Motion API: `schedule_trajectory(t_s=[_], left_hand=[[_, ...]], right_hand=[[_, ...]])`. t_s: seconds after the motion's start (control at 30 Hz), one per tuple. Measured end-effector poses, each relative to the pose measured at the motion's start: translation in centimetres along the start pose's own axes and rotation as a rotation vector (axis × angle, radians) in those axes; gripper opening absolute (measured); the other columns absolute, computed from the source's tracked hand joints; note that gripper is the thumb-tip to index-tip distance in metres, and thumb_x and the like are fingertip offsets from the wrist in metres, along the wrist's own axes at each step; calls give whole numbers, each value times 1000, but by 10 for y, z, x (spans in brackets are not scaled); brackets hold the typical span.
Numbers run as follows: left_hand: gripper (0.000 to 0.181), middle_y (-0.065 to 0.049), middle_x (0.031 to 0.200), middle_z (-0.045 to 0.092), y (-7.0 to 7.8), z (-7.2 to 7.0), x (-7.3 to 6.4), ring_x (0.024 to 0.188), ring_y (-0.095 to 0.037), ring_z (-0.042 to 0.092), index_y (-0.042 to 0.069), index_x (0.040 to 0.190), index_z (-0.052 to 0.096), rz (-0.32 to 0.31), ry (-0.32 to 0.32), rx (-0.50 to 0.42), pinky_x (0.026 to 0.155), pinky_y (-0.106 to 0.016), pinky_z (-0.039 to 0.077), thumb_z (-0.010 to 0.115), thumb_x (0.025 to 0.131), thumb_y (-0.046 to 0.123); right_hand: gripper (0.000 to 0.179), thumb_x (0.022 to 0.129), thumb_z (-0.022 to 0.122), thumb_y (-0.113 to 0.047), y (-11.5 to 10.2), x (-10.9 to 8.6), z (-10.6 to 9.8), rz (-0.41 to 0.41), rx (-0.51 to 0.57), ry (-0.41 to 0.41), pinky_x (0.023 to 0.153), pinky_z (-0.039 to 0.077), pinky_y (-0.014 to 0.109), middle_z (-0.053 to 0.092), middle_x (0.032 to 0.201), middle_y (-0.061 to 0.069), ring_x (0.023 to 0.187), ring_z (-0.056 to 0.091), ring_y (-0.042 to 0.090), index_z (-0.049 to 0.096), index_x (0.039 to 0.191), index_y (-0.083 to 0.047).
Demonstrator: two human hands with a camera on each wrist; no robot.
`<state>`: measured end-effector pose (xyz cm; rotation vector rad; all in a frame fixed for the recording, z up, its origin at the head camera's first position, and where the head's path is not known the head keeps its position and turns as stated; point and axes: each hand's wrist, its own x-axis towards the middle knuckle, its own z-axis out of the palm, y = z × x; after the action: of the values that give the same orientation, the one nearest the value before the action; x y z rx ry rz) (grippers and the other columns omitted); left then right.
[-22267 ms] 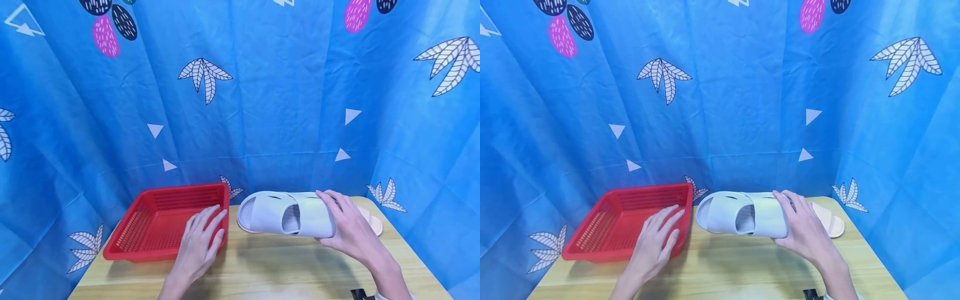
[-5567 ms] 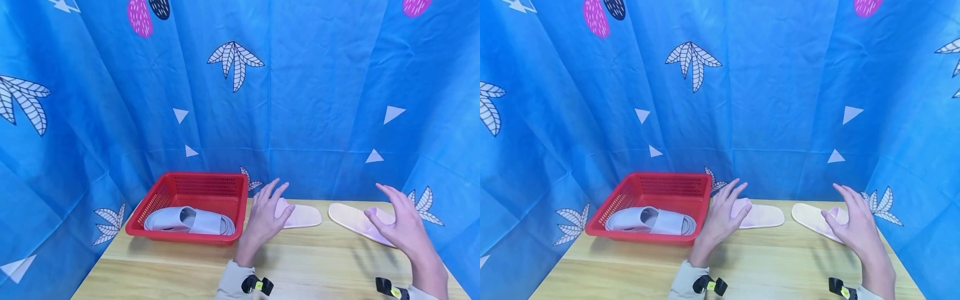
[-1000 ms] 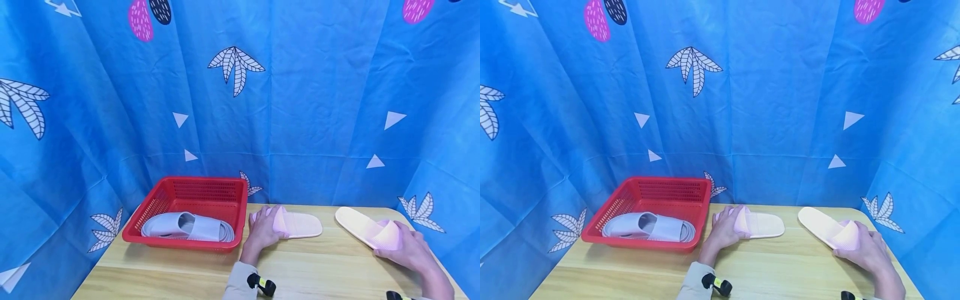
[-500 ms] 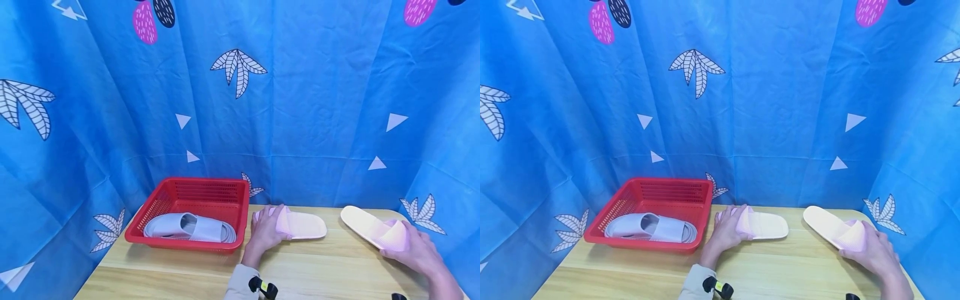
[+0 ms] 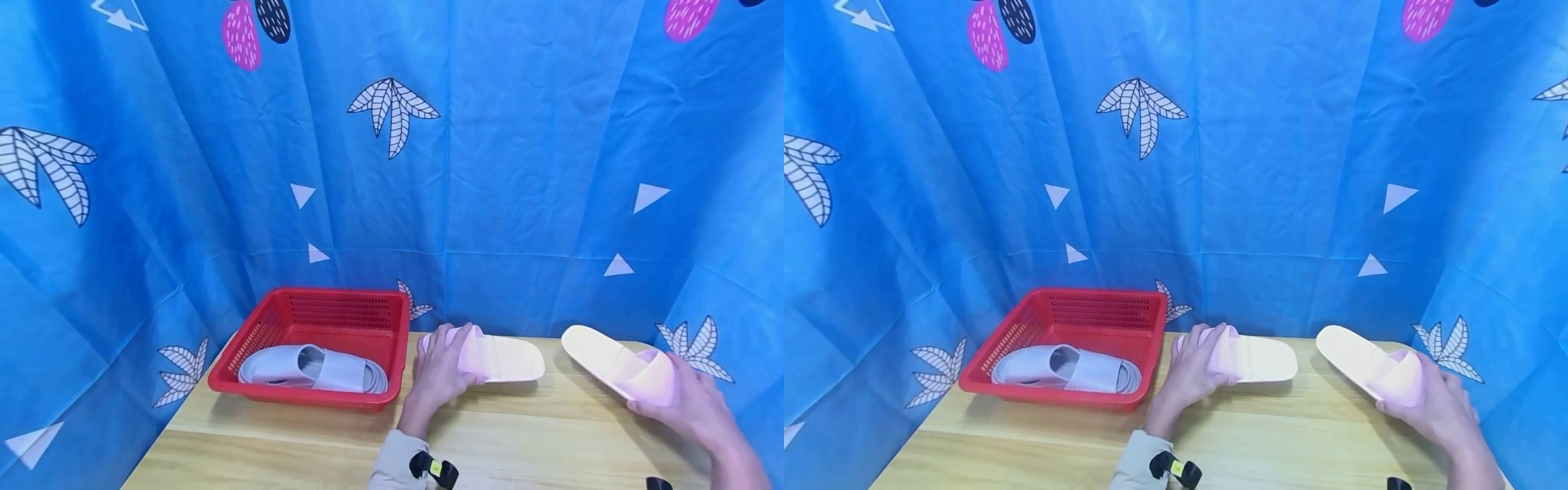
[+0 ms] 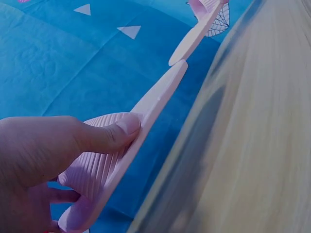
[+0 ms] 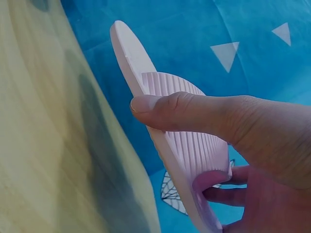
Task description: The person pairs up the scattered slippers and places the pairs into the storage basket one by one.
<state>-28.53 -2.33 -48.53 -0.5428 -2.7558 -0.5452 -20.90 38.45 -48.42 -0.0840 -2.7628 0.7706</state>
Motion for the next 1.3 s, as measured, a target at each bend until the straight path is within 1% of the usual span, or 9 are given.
schedule_trajectory(t_s=[0.13, 0.23, 0.37, 0.6, 0.67, 0.83, 0.93, 1.1, 1.3], left_hand=[[106, -1, 152, 44, 4, -6, 2, 141, -22, 38, 34, 161, 32, 22, 19, -12, 116, -57, 28, 88, 73, 55], [108, -1, 153, 44, 8, -11, 3, 141, -21, 37, 35, 161, 31, 34, 36, -19, 117, -56, 28, 89, 73, 53], [108, -1, 153, 44, 11, -18, 4, 141, -21, 38, 34, 161, 31, 42, 59, -11, 117, -55, 28, 89, 72, 53], [109, -1, 153, 45, 14, -23, 3, 140, -20, 39, 33, 161, 32, 46, 71, -31, 116, -54, 30, 90, 71, 53], [110, -1, 152, 45, 14, -25, 1, 140, -20, 39, 34, 161, 32, 51, 79, -34, 116, -54, 30, 91, 70, 52], [109, -2, 152, 46, 11, -31, -1, 140, -20, 39, 34, 161, 32, 62, 105, -33, 115, -54, 32, 90, 70, 52], [108, -2, 152, 46, 9, -34, 0, 140, -20, 39, 33, 161, 33, 69, 130, -28, 114, -54, 33, 90, 71, 52], [105, -4, 152, 46, 7, -39, 2, 141, -22, 39, 31, 160, 35, 86, 166, -26, 114, -56, 33, 89, 73, 52], [106, -6, 151, 47, 7, -45, 1, 140, -24, 40, 29, 159, 37, 108, 212, -36, 113, -59, 34, 91, 71, 51]], right_hand=[[126, 73, 92, -38, -3, 2, -6, -10, -13, 35, 76, 37, 76, 27, 130, 50, 110, 30, 65, 12, 155, 12], [125, 70, 94, -36, -5, 3, -11, -35, -20, 80, 77, 34, 76, 30, 130, 50, 112, 29, 67, 16, 155, 13], [123, 67, 96, -33, -10, 3, -20, -51, -22, 139, 76, 32, 73, 33, 128, 48, 114, 29, 66, 21, 154, 12], [126, 69, 95, -33, -22, 2, -31, -45, -20, 146, 74, 33, 74, 31, 132, 47, 117, 26, 65, 16, 158, 7], [125, 67, 97, -33, -24, 1, -31, -62, -23, 161, 72, 34, 73, 35, 130, 46, 115, 29, 64, 20, 157, 8], [127, 65, 98, -31, -28, -2, -31, -79, -18, 182, 72, 34, 74, 36, 131, 46, 115, 30, 63, 21, 158, 8], [125, 66, 97, -28, -32, -3, -34, -80, -5, 193, 75, 32, 74, 33, 133, 46, 118, 29, 63, 21, 158, 6], [121, 62, 98, -24, -37, -7, -39, -96, -4, 237, 78, 30, 72, 37, 133, 44, 119, 30, 61, 28, 156, 5], [120, 62, 97, -22, -41, -14, -45, -85, 11, 286, 79, 29, 72, 35, 137, 44, 123, 28, 60, 28, 158, 2]])
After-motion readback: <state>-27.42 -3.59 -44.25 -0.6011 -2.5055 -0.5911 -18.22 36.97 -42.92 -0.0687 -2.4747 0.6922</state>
